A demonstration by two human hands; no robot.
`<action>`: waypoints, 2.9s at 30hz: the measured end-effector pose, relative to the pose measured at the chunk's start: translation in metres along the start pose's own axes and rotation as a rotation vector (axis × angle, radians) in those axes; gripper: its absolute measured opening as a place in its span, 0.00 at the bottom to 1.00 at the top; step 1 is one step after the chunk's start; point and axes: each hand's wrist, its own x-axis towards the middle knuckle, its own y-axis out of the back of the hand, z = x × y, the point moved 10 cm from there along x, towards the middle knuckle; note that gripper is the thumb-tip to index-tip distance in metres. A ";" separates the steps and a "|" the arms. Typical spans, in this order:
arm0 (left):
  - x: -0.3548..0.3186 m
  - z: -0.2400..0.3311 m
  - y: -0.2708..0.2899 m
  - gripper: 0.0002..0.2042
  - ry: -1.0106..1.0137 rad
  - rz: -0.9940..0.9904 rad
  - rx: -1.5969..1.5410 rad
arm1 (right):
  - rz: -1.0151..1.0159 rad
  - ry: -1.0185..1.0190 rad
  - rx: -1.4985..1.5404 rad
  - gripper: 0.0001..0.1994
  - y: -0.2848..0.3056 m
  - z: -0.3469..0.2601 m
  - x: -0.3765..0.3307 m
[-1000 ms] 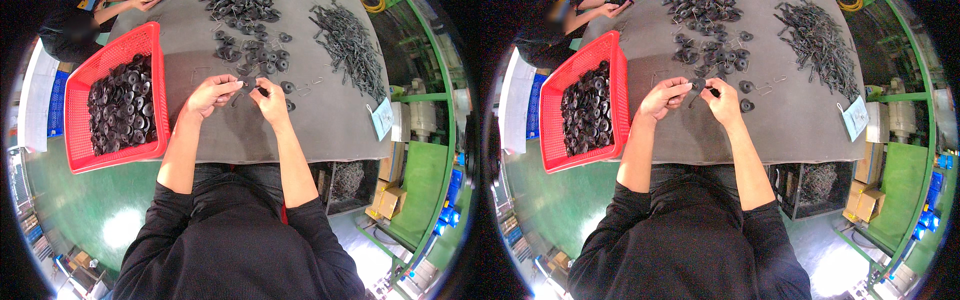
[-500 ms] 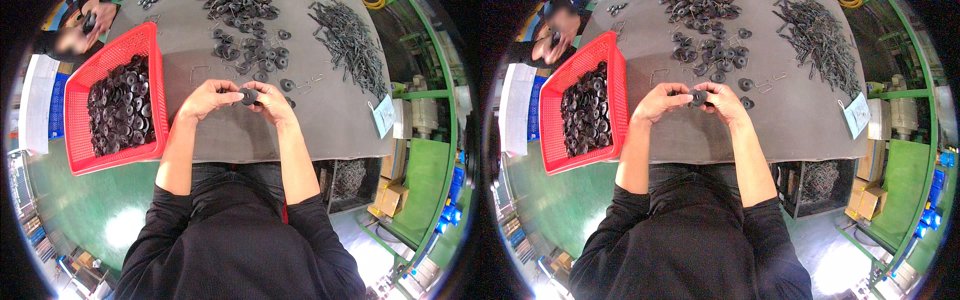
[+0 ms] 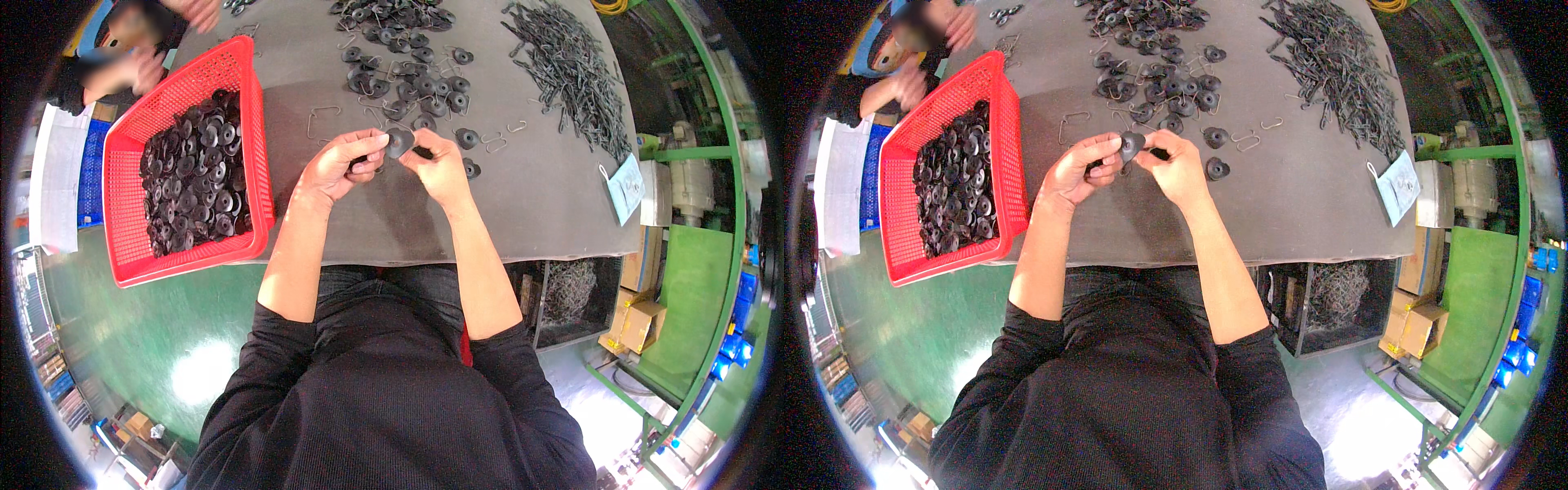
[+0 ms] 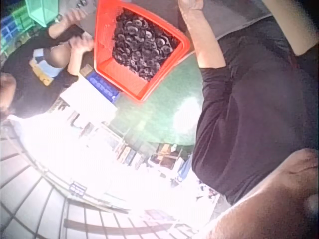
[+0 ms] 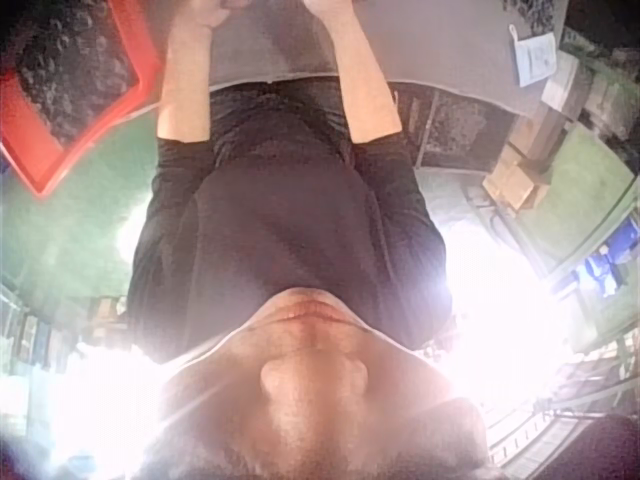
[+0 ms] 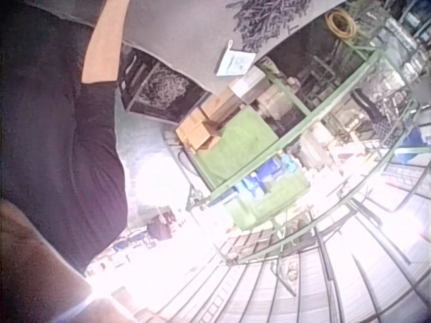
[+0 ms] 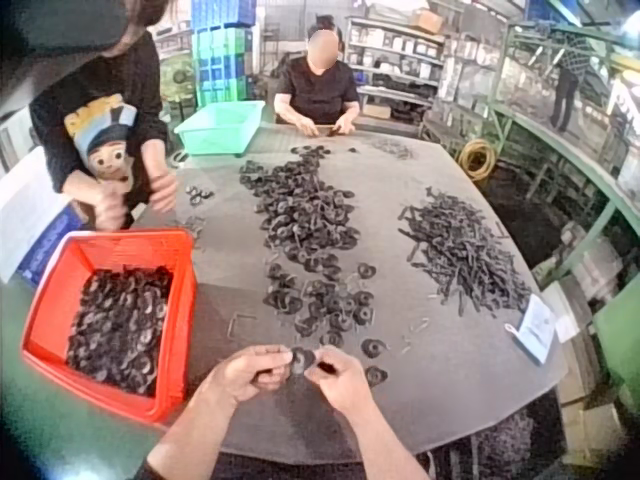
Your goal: The person sits at a table and repeatedly picks small black circular parts and metal hooks, inserts the hooks into the parts, and places the assembled units into a red basket. A coworker across the table performs similar assembly.
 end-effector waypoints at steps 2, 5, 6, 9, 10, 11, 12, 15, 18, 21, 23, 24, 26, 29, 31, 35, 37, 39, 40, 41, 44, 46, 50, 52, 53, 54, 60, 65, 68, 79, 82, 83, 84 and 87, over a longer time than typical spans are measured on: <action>0.001 0.009 0.002 0.06 -0.096 -0.021 -0.061 | 0.059 0.103 -0.370 0.10 0.010 -0.016 -0.002; -0.004 0.022 0.008 0.08 -0.180 0.060 -0.104 | 0.210 -0.184 -0.773 0.16 0.043 0.007 0.017; -0.006 0.026 0.010 0.08 -0.197 0.103 -0.110 | 0.253 -0.262 -0.879 0.18 0.051 0.012 0.022; 0.010 0.030 0.004 0.09 -0.226 0.060 -0.155 | 0.072 -0.223 -0.934 0.20 0.025 0.018 0.035; 0.015 0.032 0.003 0.09 -0.232 0.091 -0.166 | -0.022 -0.287 -0.836 0.20 0.016 0.027 0.036; 0.020 0.032 0.009 0.09 -0.230 0.128 -0.188 | -0.012 -0.265 -0.812 0.20 0.012 0.024 0.035; 0.026 0.030 0.018 0.09 -0.227 0.165 -0.210 | -0.001 -0.243 -0.787 0.19 0.011 0.022 0.034; 0.038 0.030 0.028 0.08 -0.196 0.224 -0.236 | -0.066 -0.428 0.055 0.19 0.041 0.046 0.018; 0.054 0.044 0.031 0.08 -0.203 0.337 0.075 | 0.089 -0.448 0.685 0.12 0.089 0.036 -0.009; 0.083 0.079 0.015 0.15 -0.378 0.618 0.942 | 0.115 -0.531 0.196 0.12 0.119 0.072 0.004; 0.100 0.091 -0.003 0.18 -0.488 0.751 1.426 | 0.153 -0.506 -0.363 0.18 0.118 0.063 0.021; 0.108 0.090 -0.006 0.18 -0.470 0.776 1.560 | 0.107 -0.463 -0.503 0.19 0.106 0.054 0.027; 0.120 0.078 -0.013 0.15 -0.461 0.674 1.638 | 0.022 -0.380 -0.780 0.22 0.091 0.044 0.032; 0.113 0.047 -0.019 0.13 -0.116 0.374 1.638 | -0.137 -0.406 -0.742 0.20 0.075 0.048 0.030; 0.099 0.057 -0.015 0.12 -0.189 0.460 1.570 | -0.191 -0.473 -0.397 0.18 0.076 0.063 0.026; 0.101 0.106 -0.003 0.12 -0.433 0.711 1.543 | -0.140 -0.490 0.524 0.10 0.095 0.057 0.020; 0.120 0.121 -0.002 0.15 -0.448 0.801 1.638 | -0.035 -0.438 0.787 0.10 0.103 0.049 0.033; 0.142 0.118 -0.003 0.19 -0.341 0.801 1.723 | 0.029 -0.382 0.819 0.13 0.107 0.041 0.056; 0.148 0.117 -0.003 0.19 -0.323 0.792 1.726 | 0.043 -0.423 0.617 0.13 0.111 0.051 0.071; 0.158 0.112 -0.008 0.18 -0.309 0.763 1.726 | 0.074 -0.461 0.408 0.13 0.122 0.067 0.091; 0.158 0.098 -0.013 0.19 -0.351 0.623 1.689 | 0.187 -0.413 -0.406 0.18 0.145 0.089 0.152; 0.155 0.089 -0.008 0.18 -0.343 0.547 1.500 | 0.167 -0.358 -0.742 0.22 0.141 0.085 0.171; 0.105 0.109 0.027 0.16 -0.449 0.448 0.481 | -0.075 -0.429 -0.335 0.21 0.123 0.113 0.181; 0.089 0.120 0.046 0.17 -0.413 0.453 0.496 | -0.131 -0.488 0.308 0.19 0.110 0.104 0.162; 0.084 0.125 0.047 0.18 -0.312 0.522 0.758 | -0.123 -0.430 0.635 0.16 0.105 0.086 0.153; 0.084 0.126 0.036 0.18 -0.304 0.469 0.758 | -0.125 -0.420 0.620 0.16 0.102 0.078 0.155; 0.085 0.129 0.047 0.11 -0.239 0.580 0.619 | -0.055 -0.390 -0.455 0.20 0.074 0.075 0.214; 0.079 0.120 0.038 0.11 -0.285 0.471 0.412 | 0.002 -0.306 -0.764 0.19 0.055 0.063 0.226; 0.057 0.135 0.056 0.11 -0.527 0.600 0.345 | -0.082 -0.473 -0.035 0.15 0.058 0.072 0.203; -0.114 0.190 -0.068 0.05 -0.964 1.072 1.088 | -0.529 -0.253 0.406 0.13 -0.098 -0.098 0.146; -0.187 0.210 -0.041 0.06 -0.918 1.327 1.086 | -0.756 0.021 0.367 0.20 -0.183 -0.155 0.115; -0.203 0.210 -0.035 0.07 -0.774 1.413 1.174 | -0.644 0.263 0.211 0.20 -0.186 -0.177 0.107; -0.213 0.210 -0.025 0.07 -0.628 1.482 1.251 | -0.515 0.497 0.044 0.21 -0.183 -0.195 0.097; -0.231 0.210 -0.029 0.08 -0.729 1.490 1.825 | -0.308 0.534 -0.050 0.15 -0.151 -0.184 0.125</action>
